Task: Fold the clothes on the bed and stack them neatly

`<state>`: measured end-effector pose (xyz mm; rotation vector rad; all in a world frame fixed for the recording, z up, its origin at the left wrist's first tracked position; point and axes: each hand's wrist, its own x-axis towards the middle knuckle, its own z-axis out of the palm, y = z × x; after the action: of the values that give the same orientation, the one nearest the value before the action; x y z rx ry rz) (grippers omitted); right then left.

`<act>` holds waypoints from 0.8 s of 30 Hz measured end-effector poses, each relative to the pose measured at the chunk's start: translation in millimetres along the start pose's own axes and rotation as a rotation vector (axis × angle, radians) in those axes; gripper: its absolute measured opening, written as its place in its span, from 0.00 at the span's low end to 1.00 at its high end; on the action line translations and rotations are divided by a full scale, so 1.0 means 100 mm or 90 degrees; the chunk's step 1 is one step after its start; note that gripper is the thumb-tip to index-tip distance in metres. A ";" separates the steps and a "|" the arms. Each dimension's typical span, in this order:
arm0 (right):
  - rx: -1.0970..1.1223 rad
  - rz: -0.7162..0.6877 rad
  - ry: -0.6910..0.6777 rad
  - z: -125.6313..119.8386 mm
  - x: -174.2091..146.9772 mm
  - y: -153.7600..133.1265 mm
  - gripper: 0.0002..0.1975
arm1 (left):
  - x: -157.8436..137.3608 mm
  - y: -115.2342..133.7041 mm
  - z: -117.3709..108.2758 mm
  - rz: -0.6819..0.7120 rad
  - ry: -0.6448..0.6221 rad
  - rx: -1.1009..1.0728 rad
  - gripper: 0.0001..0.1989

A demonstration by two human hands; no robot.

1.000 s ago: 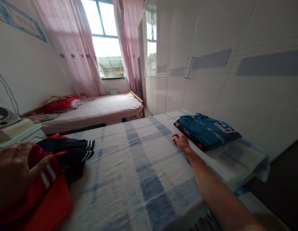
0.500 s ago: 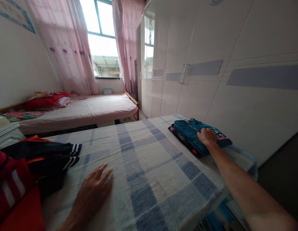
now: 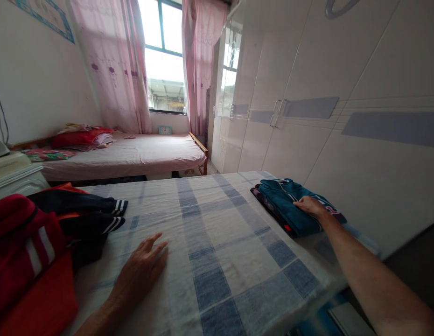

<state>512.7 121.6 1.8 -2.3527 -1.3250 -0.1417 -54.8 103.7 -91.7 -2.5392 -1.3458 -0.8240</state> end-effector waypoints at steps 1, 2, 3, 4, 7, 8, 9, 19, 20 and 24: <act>-0.005 0.005 -0.003 -0.01 -0.03 -0.04 0.10 | 0.00 0.00 0.00 -0.006 0.001 -0.006 0.16; -0.011 0.010 -0.003 -0.02 -0.07 -0.08 0.10 | -0.01 0.01 -0.01 -0.010 0.002 -0.010 0.15; -0.012 0.012 0.001 -0.04 -0.10 -0.13 0.09 | -0.01 0.01 -0.01 -0.015 0.003 -0.014 0.15; -0.006 0.007 0.009 -0.07 -0.12 -0.20 0.09 | -0.01 0.01 -0.01 -0.019 0.004 -0.016 0.15; 0.030 -0.039 0.027 -0.27 -0.16 -0.49 0.10 | -0.02 0.02 -0.03 -0.023 -0.001 -0.020 0.15; 0.058 -0.062 0.032 -0.37 -0.17 -0.63 0.10 | -0.01 0.03 -0.03 -0.024 -0.003 -0.021 0.15; 0.114 -0.085 0.035 -0.48 -0.19 -0.79 0.11 | -0.01 0.03 -0.03 -0.025 -0.006 -0.023 0.15; 1.129 -0.174 -0.083 -1.10 -0.68 -2.84 0.10 | 0.00 0.05 -0.20 -0.035 0.127 -0.118 0.19; 1.177 -0.158 -0.102 -1.05 -0.74 -2.96 0.10 | 0.00 0.08 -0.25 -0.034 0.150 -0.136 0.20; 1.169 -0.133 -0.241 -0.55 -1.06 -3.15 0.09 | -0.02 0.20 -0.41 -0.019 0.220 -0.167 0.22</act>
<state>200.0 155.9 121.2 -0.6490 -0.9576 1.0310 -56.4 75.2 -56.0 -2.4037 -1.2336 -1.4532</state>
